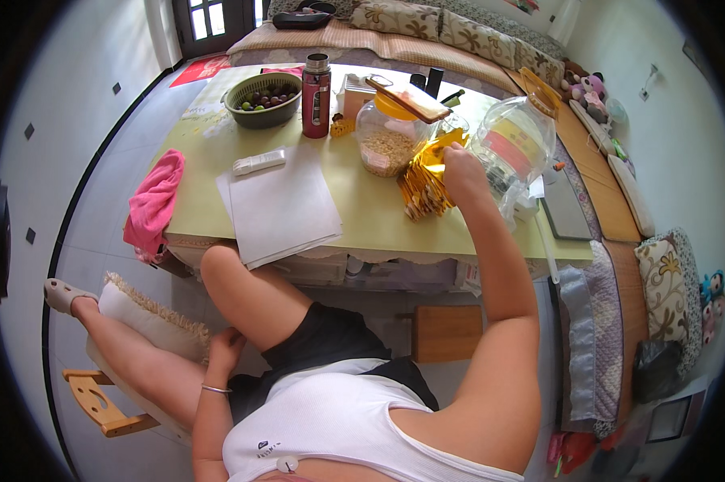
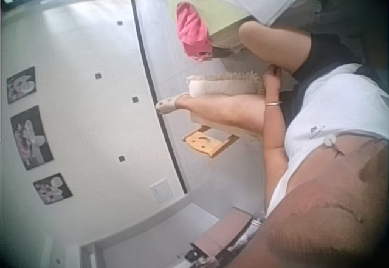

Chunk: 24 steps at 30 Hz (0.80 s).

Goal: The person folds a yellow sheet of paper on a white sheet placed on their lap, repeatedly folding and unfolding it. They then place the folded paper into a plastic bag on the table.

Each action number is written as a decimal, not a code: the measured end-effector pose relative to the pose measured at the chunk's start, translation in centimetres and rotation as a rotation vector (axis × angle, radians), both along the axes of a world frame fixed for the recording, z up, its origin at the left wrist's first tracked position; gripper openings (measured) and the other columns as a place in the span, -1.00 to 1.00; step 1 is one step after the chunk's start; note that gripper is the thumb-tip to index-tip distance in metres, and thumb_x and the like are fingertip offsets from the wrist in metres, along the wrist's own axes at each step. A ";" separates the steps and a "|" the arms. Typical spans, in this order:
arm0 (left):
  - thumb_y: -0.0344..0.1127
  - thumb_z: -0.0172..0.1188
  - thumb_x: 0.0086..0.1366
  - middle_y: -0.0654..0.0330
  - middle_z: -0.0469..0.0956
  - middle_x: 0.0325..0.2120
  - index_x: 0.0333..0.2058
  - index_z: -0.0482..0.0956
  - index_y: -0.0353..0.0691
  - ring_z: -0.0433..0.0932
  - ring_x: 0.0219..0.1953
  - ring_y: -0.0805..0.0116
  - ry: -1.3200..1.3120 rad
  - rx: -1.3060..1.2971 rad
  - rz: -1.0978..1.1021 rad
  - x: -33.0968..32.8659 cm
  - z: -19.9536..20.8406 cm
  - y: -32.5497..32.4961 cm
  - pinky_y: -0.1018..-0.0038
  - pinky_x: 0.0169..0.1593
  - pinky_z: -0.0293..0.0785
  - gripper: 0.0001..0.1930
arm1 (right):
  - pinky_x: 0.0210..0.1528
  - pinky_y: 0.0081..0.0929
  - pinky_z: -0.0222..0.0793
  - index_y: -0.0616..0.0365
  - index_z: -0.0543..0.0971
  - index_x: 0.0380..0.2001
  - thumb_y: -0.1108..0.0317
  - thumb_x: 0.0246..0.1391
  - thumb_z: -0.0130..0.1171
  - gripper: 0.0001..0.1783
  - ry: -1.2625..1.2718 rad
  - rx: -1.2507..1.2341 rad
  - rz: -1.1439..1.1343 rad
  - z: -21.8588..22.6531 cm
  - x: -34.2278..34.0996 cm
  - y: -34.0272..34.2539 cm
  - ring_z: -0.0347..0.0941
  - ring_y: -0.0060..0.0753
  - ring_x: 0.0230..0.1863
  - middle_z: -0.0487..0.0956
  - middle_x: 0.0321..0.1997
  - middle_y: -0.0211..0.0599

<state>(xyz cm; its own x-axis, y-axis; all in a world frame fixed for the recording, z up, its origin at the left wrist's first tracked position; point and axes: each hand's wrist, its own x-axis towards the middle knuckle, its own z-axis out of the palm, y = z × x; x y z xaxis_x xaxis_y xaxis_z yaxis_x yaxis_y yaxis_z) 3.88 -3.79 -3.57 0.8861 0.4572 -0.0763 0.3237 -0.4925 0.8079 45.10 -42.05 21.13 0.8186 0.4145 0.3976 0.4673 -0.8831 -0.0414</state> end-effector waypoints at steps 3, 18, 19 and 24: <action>-0.35 0.30 0.18 -0.12 0.65 -0.41 -0.27 0.67 -0.33 0.65 -0.35 -0.05 -0.001 0.034 -0.004 0.0 -0.5 0.1 0.21 -0.26 0.54 -0.81 | 0.10 -0.17 0.47 0.28 0.62 -0.08 0.48 0.17 -0.07 -0.66 0.131 -0.369 -0.135 0.0 2.0 0.8 0.50 0.03 0.13 0.58 0.08 0.01; -0.32 0.28 0.19 -0.11 0.65 -0.39 -0.23 0.67 -0.28 0.64 -0.32 -0.11 0.026 0.101 -0.047 -0.3 -1.7 0.1 0.17 -0.24 0.54 -0.80 | -0.03 -0.19 0.52 0.24 0.69 -0.34 0.48 0.06 0.01 -0.75 0.273 -0.434 -0.035 -3.6 7.5 1.6 0.60 0.06 -0.09 0.67 -0.17 0.04; -0.32 0.28 0.19 -0.12 0.65 -0.39 -0.23 0.67 -0.28 0.64 -0.32 -0.11 0.029 0.102 -0.054 -0.3 -1.8 0.1 0.16 -0.23 0.54 -0.79 | -0.04 -0.19 0.52 0.22 0.70 -0.35 0.48 0.06 0.02 -0.76 0.270 -0.541 -0.006 -4.2 8.3 1.5 0.60 0.06 -0.09 0.67 -0.17 0.02; -0.34 0.26 0.19 -0.13 0.64 -0.37 -0.21 0.67 -0.27 0.63 -0.30 -0.12 0.019 0.131 -0.074 -0.1 -1.5 0.1 0.16 -0.22 0.55 -0.79 | -0.04 -0.20 0.52 0.18 0.71 -0.37 0.46 0.05 0.05 -0.76 0.255 -0.893 0.093 -5.2 10.1 1.8 0.60 0.06 -0.11 0.67 -0.19 0.01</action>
